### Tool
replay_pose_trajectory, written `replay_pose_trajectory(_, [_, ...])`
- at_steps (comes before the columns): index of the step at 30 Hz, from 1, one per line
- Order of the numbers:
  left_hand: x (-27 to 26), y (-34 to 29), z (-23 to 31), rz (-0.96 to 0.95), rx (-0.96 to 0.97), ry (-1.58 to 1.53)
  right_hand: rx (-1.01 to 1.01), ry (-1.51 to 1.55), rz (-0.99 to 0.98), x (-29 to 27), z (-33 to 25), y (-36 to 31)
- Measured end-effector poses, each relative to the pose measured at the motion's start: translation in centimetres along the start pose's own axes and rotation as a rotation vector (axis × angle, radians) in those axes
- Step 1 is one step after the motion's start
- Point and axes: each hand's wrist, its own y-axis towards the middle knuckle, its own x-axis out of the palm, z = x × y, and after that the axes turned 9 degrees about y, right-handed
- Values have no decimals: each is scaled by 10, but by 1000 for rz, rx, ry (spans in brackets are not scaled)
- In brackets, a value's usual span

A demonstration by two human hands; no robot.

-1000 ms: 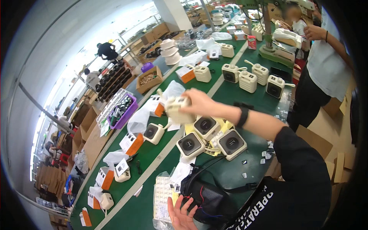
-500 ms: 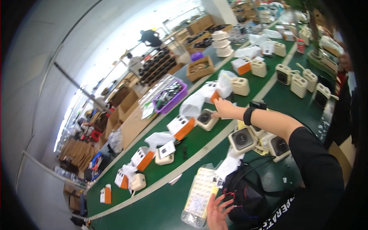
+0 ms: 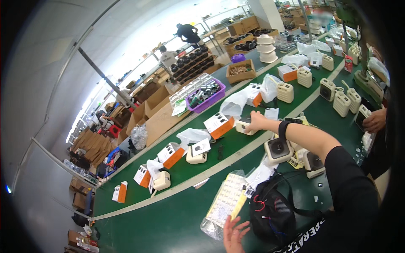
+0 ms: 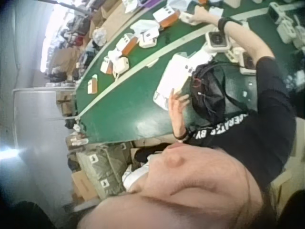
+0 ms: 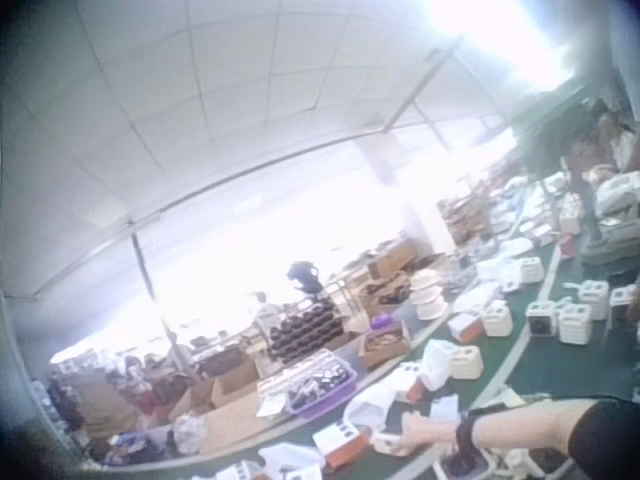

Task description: Inspecting and assembling components for portable radios on a factory production line.

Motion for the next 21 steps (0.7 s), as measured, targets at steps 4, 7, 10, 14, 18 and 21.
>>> replay_pose_trajectory(4, [-13,6,15,6,31,-25,-522,235,-22,-38,-19,-108])
replay_pose_trajectory(7, [-10,12,29,59,198,120,-1092,-101,18,-54,-33,-206])
replay_pose_trajectory(10, [-3,17,42,19,669,648,-1457,-119,43,-59,-43,-278])
replay_pose_trajectory(14, [10,13,42,-245,686,359,-1602,12,141,-67,-43,-322])
replay_pose_trajectory(18, [6,4,48,-288,863,430,-1622,32,136,-72,-41,-346])
replay_pose_trajectory(21, [6,-2,51,-314,834,404,-1564,58,98,-73,-40,-356])
